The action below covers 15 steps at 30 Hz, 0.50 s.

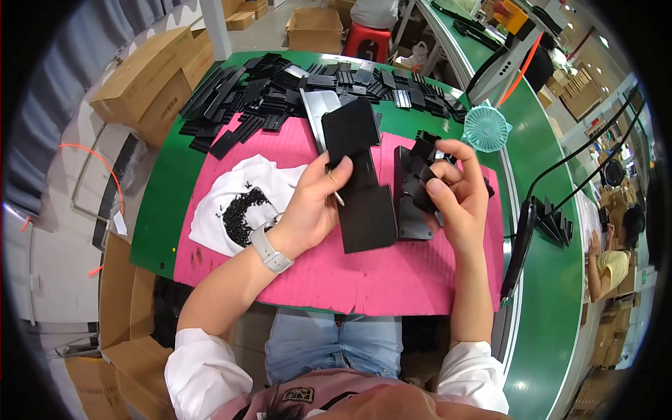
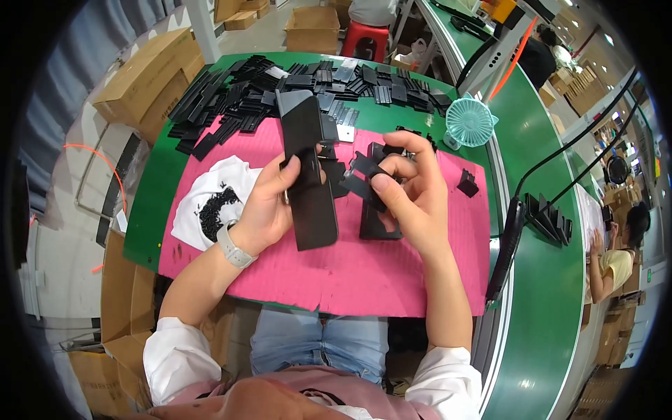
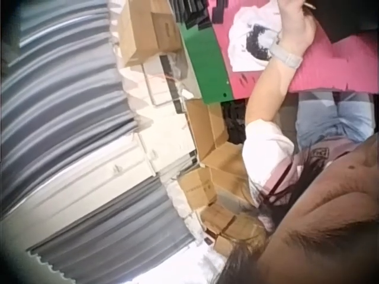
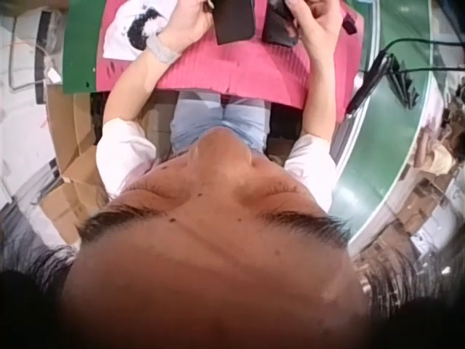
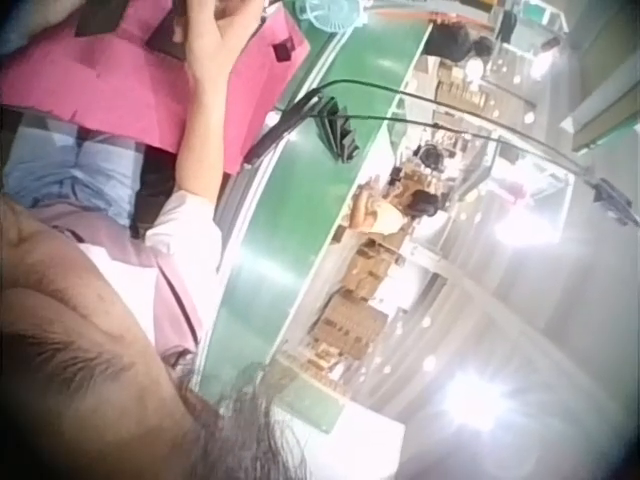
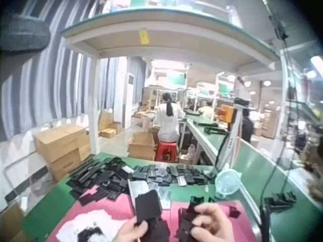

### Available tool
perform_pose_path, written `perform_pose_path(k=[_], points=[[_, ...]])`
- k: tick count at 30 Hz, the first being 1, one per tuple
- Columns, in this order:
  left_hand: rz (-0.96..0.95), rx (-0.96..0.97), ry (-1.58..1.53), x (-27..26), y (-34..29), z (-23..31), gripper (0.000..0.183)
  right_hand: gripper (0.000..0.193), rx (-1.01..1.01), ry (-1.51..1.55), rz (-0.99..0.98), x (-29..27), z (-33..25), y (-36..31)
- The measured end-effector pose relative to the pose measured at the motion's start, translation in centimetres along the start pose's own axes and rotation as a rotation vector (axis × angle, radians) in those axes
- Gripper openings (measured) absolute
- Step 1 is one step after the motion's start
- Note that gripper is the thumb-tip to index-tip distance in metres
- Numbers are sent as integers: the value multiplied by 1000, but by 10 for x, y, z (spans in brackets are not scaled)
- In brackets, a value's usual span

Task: Assemble plastic housing components using manual insertion and an electric screwdriver.

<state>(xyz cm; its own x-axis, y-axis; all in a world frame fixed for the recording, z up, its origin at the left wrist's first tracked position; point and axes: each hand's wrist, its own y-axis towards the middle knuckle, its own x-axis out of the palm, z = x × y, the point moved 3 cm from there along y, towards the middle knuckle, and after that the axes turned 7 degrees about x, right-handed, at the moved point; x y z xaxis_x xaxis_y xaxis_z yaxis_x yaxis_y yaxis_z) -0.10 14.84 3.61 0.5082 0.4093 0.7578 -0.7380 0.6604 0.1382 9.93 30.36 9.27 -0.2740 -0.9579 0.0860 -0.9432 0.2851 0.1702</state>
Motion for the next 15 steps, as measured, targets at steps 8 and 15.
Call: perform_pose_path(k=[8, 15], points=[[-176, 93, 350, 17, -13, -7, 49, 25, -209, -663, -55, 3, -14, -7], [-198, 95, 403, 8, -16, -6, 53, 52, 131, -704, -103, 15, -5, -2]])
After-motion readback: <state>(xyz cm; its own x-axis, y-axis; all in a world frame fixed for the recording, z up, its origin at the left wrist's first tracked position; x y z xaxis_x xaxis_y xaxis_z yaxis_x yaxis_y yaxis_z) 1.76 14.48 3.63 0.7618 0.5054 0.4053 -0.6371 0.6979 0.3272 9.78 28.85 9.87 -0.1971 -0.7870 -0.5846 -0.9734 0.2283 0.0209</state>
